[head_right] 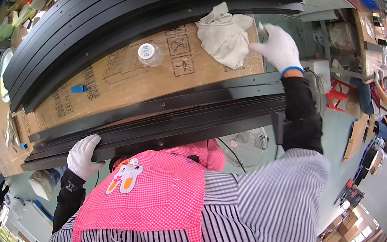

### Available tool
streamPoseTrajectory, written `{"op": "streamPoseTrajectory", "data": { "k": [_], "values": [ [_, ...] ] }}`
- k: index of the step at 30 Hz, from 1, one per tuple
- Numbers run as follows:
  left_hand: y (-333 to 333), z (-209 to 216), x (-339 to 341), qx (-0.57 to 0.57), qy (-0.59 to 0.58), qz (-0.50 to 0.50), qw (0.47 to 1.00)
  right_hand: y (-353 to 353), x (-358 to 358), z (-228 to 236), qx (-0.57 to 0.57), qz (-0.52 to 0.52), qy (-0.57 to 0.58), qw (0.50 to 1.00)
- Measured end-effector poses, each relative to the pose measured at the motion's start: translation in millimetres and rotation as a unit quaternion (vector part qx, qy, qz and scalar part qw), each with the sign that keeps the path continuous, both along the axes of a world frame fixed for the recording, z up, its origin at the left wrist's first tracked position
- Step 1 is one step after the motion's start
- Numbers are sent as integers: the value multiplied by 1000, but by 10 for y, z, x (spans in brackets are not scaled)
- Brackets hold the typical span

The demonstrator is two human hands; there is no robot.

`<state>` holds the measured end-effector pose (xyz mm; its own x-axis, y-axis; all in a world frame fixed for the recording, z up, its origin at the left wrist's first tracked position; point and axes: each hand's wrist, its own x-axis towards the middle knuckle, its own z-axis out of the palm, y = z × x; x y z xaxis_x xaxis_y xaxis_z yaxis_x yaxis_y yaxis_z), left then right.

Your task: Handling and cleaning long black metal or wood frame components on an assembly table in a manufacturing facility.

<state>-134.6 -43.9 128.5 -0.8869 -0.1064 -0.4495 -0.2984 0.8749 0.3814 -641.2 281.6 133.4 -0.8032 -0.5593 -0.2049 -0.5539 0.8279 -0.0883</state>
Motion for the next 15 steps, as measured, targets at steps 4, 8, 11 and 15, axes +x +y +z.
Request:
{"op": "streamPoseTrajectory", "data": {
  "k": [4, 8, 11, 15],
  "values": [
    [-291, 196, -247, 125, -31, 52, 990, 211, 388, -240, 102, 194, -210, 953],
    [-783, -341, -444, -48, 28, 24, 998, -77, 947, -543, 121, 345, -213, 906],
    [-926, -621, -625, -121, -199, -122, 965, -354, 1171, -616, 145, 397, -199, 884],
    [-765, -689, -875, -143, -281, -179, 932, -330, 1207, -767, 168, 429, -181, 869]
  ]
}}
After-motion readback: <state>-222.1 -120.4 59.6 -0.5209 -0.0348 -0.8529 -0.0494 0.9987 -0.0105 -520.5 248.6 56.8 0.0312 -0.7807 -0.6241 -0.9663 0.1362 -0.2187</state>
